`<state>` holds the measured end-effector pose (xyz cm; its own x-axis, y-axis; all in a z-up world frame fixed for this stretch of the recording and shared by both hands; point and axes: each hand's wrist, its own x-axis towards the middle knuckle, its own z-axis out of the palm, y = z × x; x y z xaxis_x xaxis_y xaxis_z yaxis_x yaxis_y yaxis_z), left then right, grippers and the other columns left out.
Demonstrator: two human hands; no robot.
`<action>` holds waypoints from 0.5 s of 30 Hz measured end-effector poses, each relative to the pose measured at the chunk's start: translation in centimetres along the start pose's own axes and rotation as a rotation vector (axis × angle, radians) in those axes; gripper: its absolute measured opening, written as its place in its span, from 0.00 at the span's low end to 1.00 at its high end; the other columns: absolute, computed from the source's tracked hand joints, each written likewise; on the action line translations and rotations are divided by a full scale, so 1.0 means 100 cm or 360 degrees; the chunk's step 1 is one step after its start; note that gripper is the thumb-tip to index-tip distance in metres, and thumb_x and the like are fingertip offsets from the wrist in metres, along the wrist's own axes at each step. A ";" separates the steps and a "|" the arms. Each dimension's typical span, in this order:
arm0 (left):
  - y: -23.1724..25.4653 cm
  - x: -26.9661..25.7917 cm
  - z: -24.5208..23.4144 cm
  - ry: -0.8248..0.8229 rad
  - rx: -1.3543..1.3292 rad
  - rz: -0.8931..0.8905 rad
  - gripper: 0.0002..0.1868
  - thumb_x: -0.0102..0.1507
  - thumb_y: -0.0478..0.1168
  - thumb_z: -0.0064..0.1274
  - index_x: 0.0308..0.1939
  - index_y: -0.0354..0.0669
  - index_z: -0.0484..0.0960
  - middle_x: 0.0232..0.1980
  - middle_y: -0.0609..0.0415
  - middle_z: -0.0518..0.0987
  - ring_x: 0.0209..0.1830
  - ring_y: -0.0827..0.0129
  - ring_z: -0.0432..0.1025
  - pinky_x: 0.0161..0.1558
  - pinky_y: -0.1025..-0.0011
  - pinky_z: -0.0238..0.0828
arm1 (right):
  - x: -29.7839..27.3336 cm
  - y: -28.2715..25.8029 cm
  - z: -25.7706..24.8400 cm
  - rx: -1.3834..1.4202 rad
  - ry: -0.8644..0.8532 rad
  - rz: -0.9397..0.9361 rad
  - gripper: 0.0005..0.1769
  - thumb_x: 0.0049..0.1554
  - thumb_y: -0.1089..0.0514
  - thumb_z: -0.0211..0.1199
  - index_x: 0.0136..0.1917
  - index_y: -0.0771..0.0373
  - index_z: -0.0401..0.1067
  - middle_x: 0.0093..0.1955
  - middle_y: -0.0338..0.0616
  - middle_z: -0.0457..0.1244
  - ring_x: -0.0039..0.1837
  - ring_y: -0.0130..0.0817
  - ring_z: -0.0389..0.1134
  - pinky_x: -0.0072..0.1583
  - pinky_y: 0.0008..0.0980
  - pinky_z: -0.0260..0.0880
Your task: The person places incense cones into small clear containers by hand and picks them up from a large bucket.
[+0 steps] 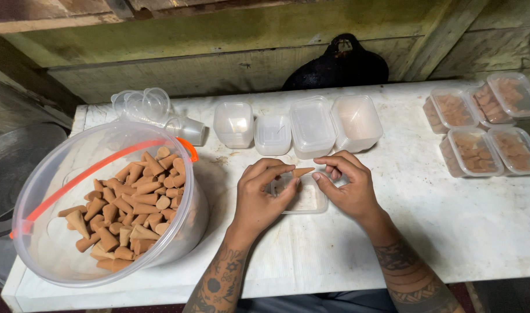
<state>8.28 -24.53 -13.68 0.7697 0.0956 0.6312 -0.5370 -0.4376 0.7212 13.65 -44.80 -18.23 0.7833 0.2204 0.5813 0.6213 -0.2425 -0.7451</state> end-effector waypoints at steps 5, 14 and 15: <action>0.001 0.000 0.000 -0.0027 0.0008 -0.0011 0.11 0.53 0.34 0.66 0.40 0.44 0.88 0.35 0.54 0.83 0.28 0.64 0.76 0.37 0.66 0.71 | 0.000 -0.002 0.001 -0.0009 -0.0001 0.0015 0.13 0.52 0.63 0.70 0.52 0.62 0.80 0.35 0.43 0.62 0.34 0.30 0.62 0.41 0.31 0.66; 0.002 0.001 -0.002 -0.0080 0.0012 -0.0029 0.11 0.54 0.35 0.66 0.40 0.43 0.88 0.34 0.53 0.83 0.28 0.63 0.76 0.37 0.65 0.71 | 0.003 -0.009 0.001 -0.0011 -0.0032 -0.0012 0.08 0.52 0.63 0.70 0.47 0.61 0.81 0.32 0.42 0.63 0.34 0.31 0.62 0.41 0.31 0.66; 0.002 0.000 -0.001 -0.0076 0.0014 -0.0032 0.11 0.54 0.35 0.66 0.40 0.43 0.88 0.35 0.53 0.83 0.29 0.63 0.76 0.37 0.65 0.71 | 0.003 -0.010 0.001 -0.0008 -0.0037 -0.0012 0.08 0.52 0.63 0.70 0.47 0.60 0.81 0.32 0.42 0.63 0.34 0.31 0.62 0.41 0.32 0.67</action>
<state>8.16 -24.50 -13.46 0.7959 0.0615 0.6022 -0.5186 -0.4439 0.7308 13.25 -44.42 -17.38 0.7780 0.2441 0.5789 0.6271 -0.2457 -0.7392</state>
